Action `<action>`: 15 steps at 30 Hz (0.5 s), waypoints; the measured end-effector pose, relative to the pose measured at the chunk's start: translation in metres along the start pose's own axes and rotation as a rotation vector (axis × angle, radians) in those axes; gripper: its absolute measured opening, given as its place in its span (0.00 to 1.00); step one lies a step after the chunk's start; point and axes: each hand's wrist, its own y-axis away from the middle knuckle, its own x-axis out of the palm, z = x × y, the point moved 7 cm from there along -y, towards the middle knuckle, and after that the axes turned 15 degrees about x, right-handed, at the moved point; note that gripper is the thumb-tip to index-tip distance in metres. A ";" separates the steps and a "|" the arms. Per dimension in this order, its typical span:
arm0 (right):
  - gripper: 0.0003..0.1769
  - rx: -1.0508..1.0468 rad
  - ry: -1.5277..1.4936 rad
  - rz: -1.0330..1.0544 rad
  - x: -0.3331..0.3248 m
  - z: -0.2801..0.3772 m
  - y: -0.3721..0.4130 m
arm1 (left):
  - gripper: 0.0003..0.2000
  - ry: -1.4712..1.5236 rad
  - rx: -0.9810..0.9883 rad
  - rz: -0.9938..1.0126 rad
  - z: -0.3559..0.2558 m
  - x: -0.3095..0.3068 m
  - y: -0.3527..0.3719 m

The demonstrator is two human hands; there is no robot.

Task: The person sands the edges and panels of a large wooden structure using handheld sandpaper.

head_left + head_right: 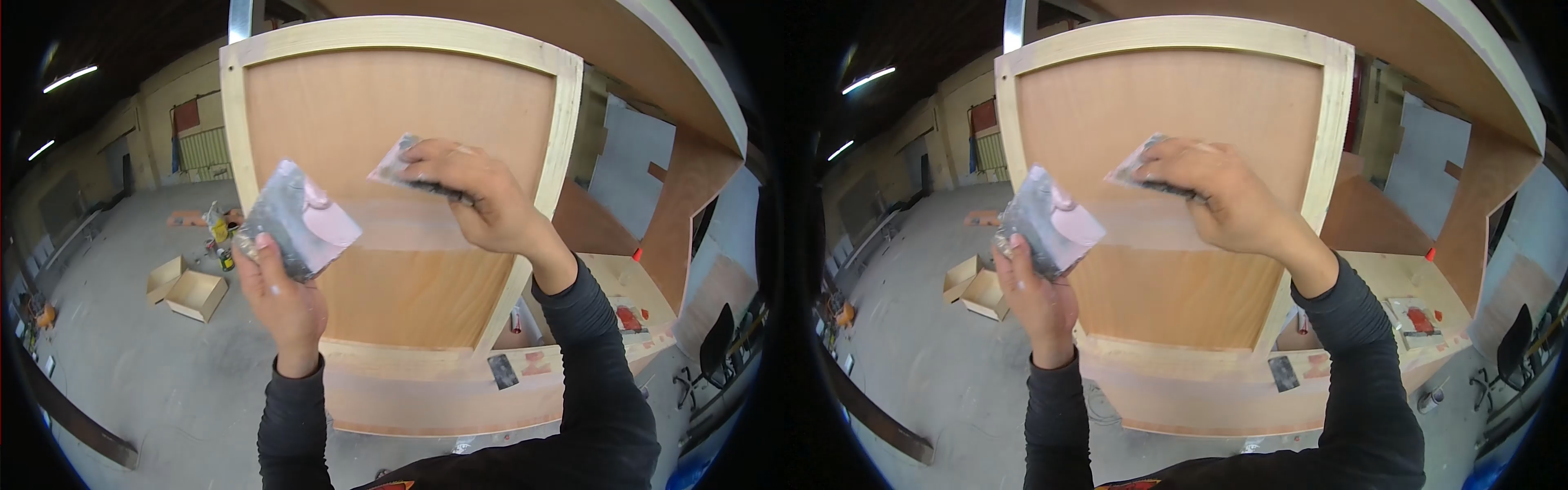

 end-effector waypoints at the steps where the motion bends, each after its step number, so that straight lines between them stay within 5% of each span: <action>1: 0.33 -0.022 0.086 0.020 0.011 0.011 0.001 | 0.14 -0.029 -0.010 0.023 0.000 -0.004 0.002; 6: 0.31 -0.059 0.276 0.070 0.056 0.058 0.008 | 0.12 -0.329 0.134 0.110 -0.027 -0.018 0.028; 8: 0.30 -0.004 0.358 0.162 0.078 0.065 0.020 | 0.15 -0.492 0.115 0.287 -0.040 -0.022 0.044; 15: 0.31 0.049 0.157 0.303 0.119 0.109 0.101 | 0.11 -0.736 0.227 0.217 -0.095 -0.052 0.073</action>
